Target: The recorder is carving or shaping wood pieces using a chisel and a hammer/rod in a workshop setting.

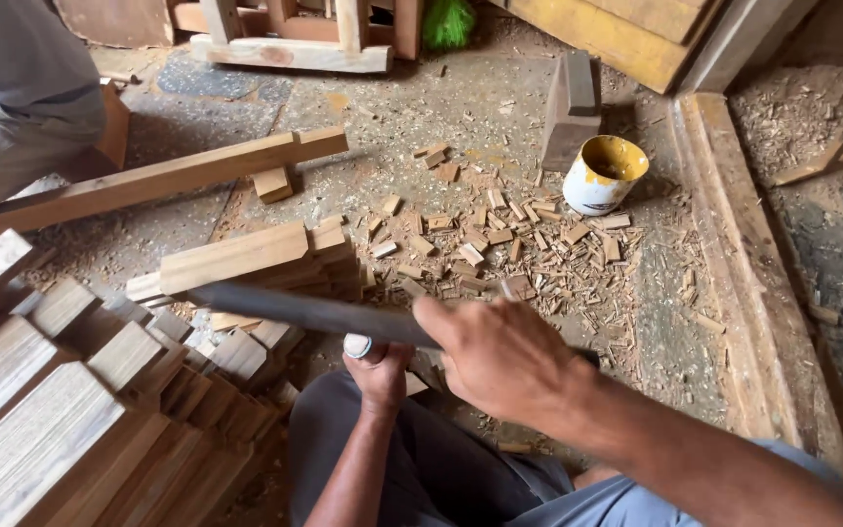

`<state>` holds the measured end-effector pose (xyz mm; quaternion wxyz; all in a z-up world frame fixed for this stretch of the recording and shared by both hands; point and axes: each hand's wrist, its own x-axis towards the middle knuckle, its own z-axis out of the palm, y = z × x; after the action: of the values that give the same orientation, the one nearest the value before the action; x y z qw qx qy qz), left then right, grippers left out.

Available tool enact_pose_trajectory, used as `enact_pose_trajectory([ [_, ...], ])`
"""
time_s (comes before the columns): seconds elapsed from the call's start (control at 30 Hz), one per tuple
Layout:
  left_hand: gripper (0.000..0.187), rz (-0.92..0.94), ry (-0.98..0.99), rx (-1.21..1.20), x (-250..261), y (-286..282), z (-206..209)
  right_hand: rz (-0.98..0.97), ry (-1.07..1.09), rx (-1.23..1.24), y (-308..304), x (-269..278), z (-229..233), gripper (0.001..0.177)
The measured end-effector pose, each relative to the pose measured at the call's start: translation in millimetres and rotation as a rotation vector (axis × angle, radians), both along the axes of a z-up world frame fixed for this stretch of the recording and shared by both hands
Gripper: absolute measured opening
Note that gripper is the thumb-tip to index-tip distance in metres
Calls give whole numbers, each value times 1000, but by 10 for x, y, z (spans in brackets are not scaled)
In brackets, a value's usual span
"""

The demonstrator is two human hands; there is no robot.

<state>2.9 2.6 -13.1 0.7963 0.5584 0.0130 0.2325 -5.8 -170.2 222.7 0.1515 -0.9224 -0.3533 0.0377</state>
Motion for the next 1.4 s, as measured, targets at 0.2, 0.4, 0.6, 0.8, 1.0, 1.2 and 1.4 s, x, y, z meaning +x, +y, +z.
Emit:
enact_pose_trajectory([
  [0.2, 22, 51, 42, 104, 8, -35, 12, 131, -195, 512, -8, 18, 468, 10],
  [0.4, 21, -2, -3, 97, -15, -44, -57, -39, 82, -36, -337, -87, -389, 14],
  [0.6, 16, 22, 53, 20, -57, -77, 73, -304, 435, 226, -820, -389, -1030, 14],
  [0.8, 25, 8, 64, 114, -45, -175, 88, -204, 140, 535, -796, -350, -563, 9],
  [1.0, 15, -3, 5, 195, -84, -149, 90, -41, 60, 75, -662, -106, -609, 10],
  [1.2, 17, 8, 174, 114, -261, -350, 104, -262, 489, 375, -873, -451, -1357, 24],
  [1.4, 34, -379, 264, -323, -336, -1156, 636, -360, 679, 1077, -1050, -654, -1743, 44],
])
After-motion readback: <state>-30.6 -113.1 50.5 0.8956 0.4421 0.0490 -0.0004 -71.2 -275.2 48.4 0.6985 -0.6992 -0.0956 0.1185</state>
